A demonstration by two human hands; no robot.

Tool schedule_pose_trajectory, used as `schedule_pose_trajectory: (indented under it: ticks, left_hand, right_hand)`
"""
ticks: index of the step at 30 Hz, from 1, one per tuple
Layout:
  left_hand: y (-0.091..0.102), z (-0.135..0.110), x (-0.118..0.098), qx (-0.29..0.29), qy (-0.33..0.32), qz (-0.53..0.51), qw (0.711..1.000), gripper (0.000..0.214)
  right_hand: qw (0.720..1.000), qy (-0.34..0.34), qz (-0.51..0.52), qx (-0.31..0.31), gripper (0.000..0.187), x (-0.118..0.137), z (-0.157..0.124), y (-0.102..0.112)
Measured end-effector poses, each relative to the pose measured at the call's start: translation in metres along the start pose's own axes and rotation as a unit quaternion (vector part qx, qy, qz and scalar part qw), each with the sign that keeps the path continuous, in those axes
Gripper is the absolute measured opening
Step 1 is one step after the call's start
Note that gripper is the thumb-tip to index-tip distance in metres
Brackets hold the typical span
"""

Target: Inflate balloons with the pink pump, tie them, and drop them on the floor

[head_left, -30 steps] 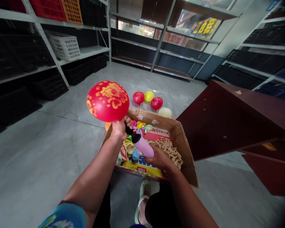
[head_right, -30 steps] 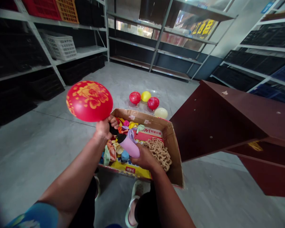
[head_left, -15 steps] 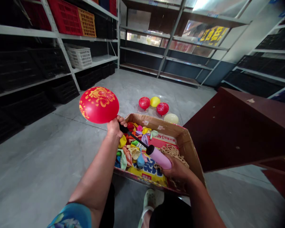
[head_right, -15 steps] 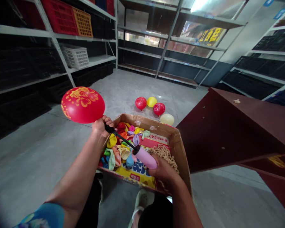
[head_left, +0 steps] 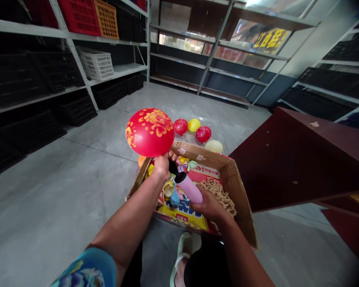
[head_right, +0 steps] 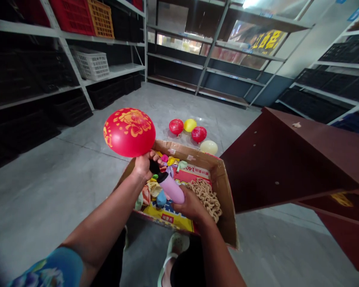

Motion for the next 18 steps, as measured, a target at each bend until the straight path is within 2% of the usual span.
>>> schedule_pose_trajectory:
  ticks: [3,5,9,12,15,18]
  left_hand:
    - [-0.001,0.0,-0.004,0.018,0.01,0.0,1.0,0.019]
    - [0.003,0.001,-0.015,0.015,-0.003,-0.012,1.0,0.022]
    - [0.025,0.004,-0.048,-0.021,-0.056,-0.036,0.998,0.02]
    - [0.037,0.008,-0.065,-0.026,-0.084,-0.045,0.995,0.021]
    - [0.039,0.01,-0.067,-0.026,-0.09,-0.052,0.994,0.02]
    - [0.031,0.008,-0.052,-0.029,-0.071,-0.046,0.996,0.02]
  right_hand:
    - [1.0,0.006,-0.021,-0.011,0.042,-0.001,-0.002,0.005]
    - [1.0,-0.006,-0.027,-0.011,0.044,-0.005,-0.004,0.009]
    - [0.999,-0.022,-0.035,0.014,0.038,-0.013,-0.011,0.02]
    - [0.998,-0.02,-0.051,0.019,0.035,-0.018,-0.016,0.028]
    - [0.997,-0.015,-0.076,0.009,0.035,-0.019,-0.015,0.029]
    - [0.997,-0.001,-0.081,-0.001,0.035,-0.013,-0.008,0.019]
Point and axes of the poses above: each hand's wrist, its own z-axis towards the middle knuckle, its own y-axis out of the back of the hand, x = y × z, the point moved 10 cm from there along z, towards the middle knuckle, and after that the axes turned 12 degrees about z, right-handed, at the moved point
